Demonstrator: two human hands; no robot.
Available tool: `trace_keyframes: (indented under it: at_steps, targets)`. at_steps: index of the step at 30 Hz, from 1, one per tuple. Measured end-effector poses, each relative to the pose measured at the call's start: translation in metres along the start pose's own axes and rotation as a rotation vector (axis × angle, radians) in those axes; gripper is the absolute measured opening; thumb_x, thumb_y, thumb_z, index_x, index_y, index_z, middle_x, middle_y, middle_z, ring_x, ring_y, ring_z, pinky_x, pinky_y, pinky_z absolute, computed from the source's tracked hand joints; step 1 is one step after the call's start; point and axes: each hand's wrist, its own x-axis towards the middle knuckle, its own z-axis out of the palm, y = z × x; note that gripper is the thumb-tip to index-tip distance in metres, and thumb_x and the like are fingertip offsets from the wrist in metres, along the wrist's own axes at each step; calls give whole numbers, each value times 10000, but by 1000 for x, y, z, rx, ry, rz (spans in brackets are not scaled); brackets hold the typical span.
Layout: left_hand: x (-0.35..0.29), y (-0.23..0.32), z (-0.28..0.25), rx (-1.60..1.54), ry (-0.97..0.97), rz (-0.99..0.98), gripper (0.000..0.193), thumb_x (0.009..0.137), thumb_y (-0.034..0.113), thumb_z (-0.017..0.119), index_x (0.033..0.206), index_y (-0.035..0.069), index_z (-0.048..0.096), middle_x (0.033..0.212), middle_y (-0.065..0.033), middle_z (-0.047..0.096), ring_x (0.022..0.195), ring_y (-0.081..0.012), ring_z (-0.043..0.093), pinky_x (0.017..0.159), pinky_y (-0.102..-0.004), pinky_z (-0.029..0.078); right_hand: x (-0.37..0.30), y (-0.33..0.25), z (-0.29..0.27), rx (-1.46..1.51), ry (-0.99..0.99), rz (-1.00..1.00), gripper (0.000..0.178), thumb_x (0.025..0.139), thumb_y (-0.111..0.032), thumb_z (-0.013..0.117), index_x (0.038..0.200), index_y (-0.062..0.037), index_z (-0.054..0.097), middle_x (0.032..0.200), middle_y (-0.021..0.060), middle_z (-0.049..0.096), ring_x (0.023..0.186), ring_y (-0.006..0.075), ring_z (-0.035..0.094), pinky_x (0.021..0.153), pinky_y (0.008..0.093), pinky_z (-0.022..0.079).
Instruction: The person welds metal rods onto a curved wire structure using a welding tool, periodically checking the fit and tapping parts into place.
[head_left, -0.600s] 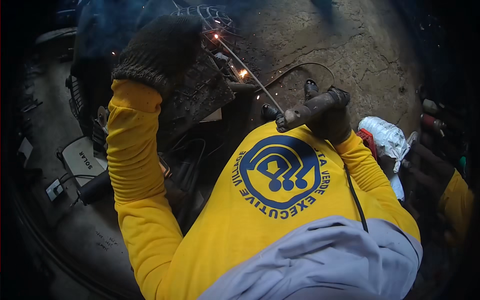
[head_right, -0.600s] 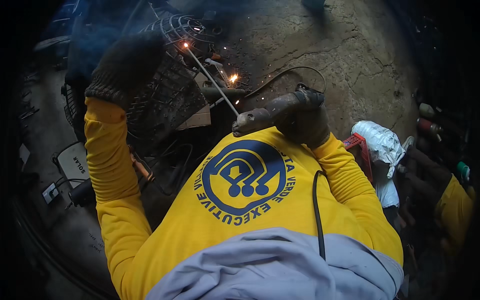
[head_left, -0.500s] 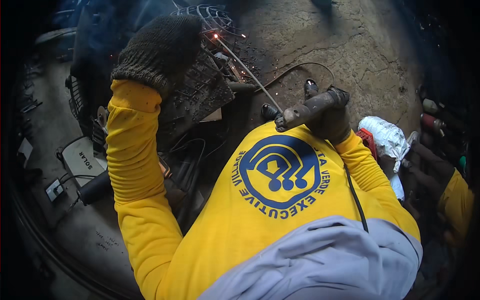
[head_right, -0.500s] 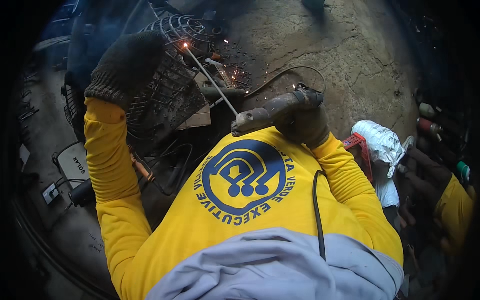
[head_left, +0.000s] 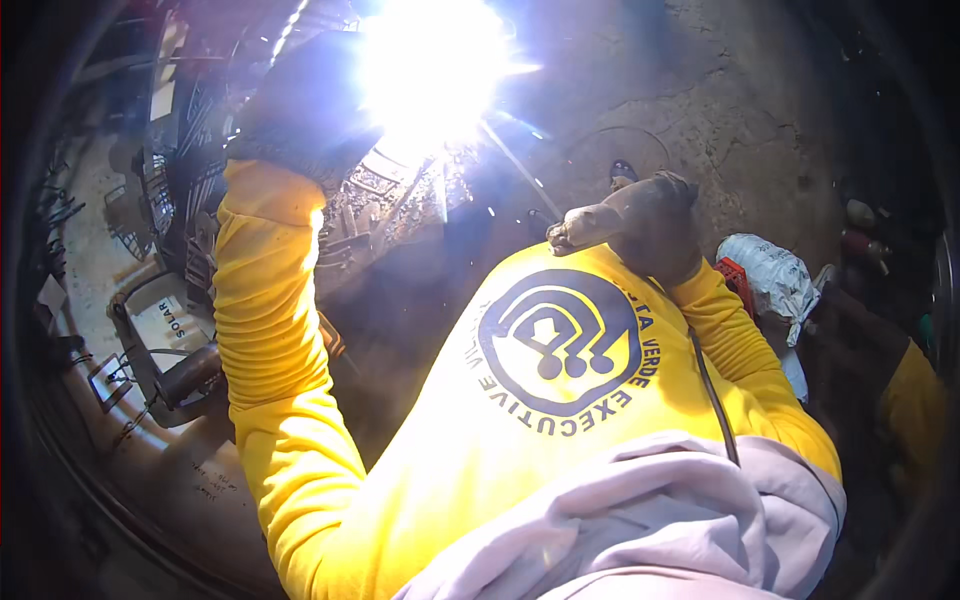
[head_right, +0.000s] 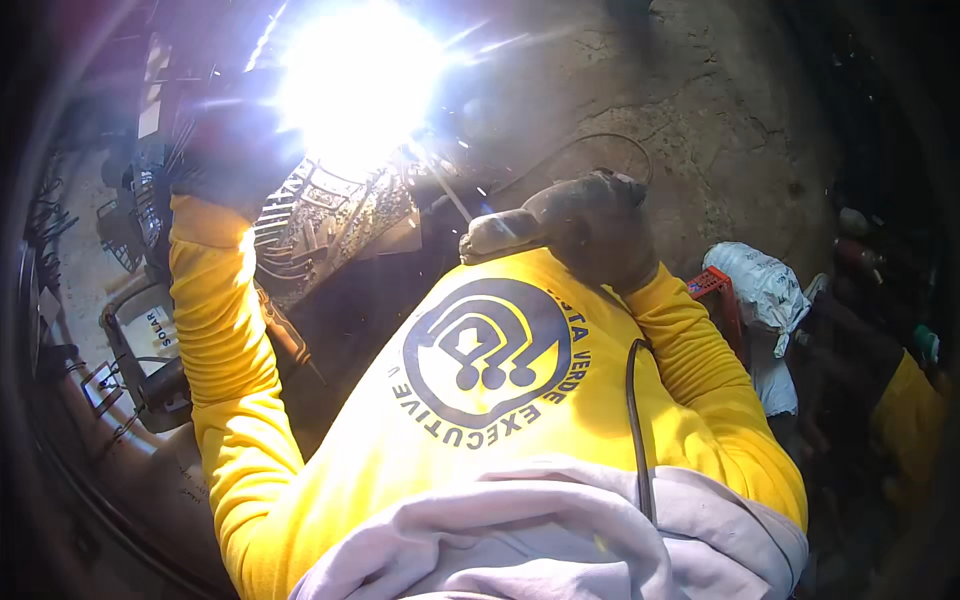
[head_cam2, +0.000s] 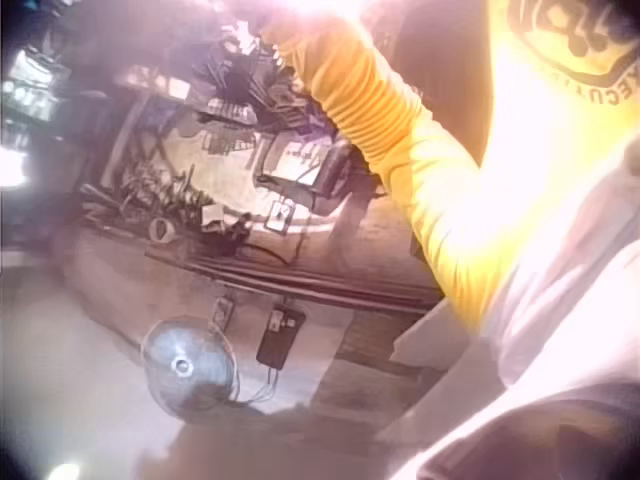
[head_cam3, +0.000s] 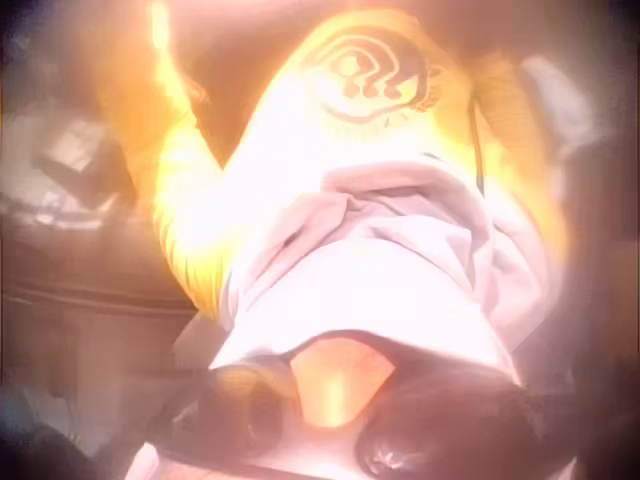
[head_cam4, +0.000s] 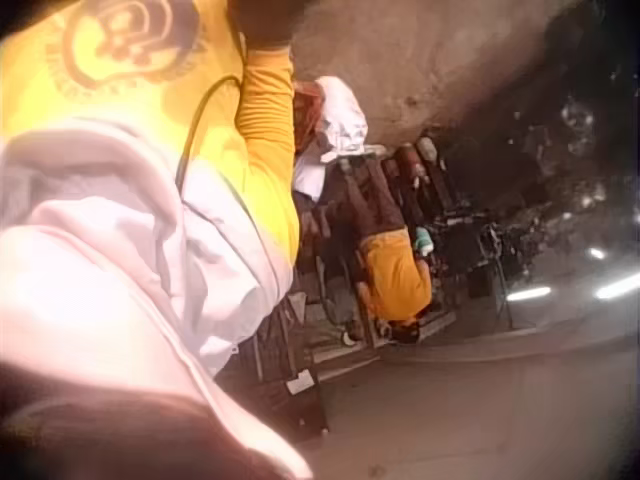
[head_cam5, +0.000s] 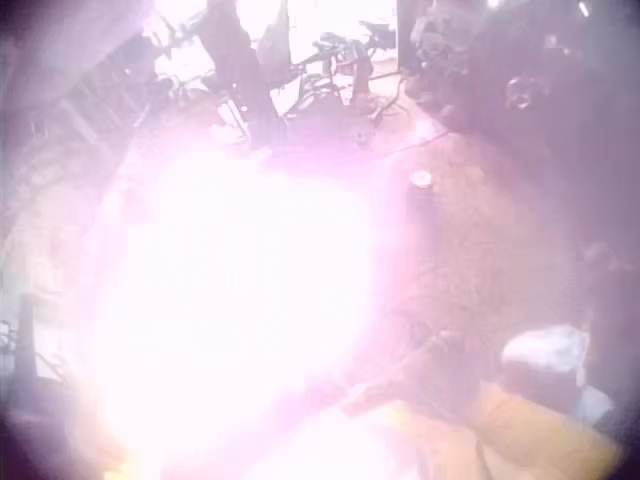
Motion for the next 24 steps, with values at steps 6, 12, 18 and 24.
trace_keyframes:
  at_steps: [6, 12, 18, 24]
  targets:
    - [-14, 2, -17, 18, 11, -15, 181, 940, 158, 599, 1078, 42, 619, 914, -190, 694, 810, -367, 699, 697, -447, 578, -6, 1, 1, -17, 152, -64, 273, 755, -134, 763, 1000, -148, 645, 964, 3, 654, 743, 219, 621, 720, 362, 491]
    - [6, 1, -4, -15, 18, 20, 186, 943, 160, 599, 1087, 43, 612, 912, -191, 694, 808, -366, 700, 692, -446, 578, -49, 6, 30, 48, 252, 280, 280, 809, -210, 745, 1059, -121, 655, 1024, 40, 646, 891, 245, 618, 803, 388, 471]
    - [5, 2, -8, -23, -6, 12, 192, 946, 162, 599, 1097, 44, 606, 911, -192, 695, 807, -365, 701, 688, -444, 579, -30, 12, 13, -81, 62, 60, 255, 816, -205, 748, 1038, -118, 655, 1018, 41, 653, 898, 245, 623, 806, 390, 473]
    - [4, 2, -11, -24, -21, 8, 197, 949, 164, 598, 1106, 45, 599, 909, -192, 695, 805, -363, 702, 683, -443, 580, -26, 9, 9, -138, 11, 12, 231, 823, -200, 750, 1016, -115, 656, 1012, 42, 660, 905, 245, 628, 810, 391, 476]
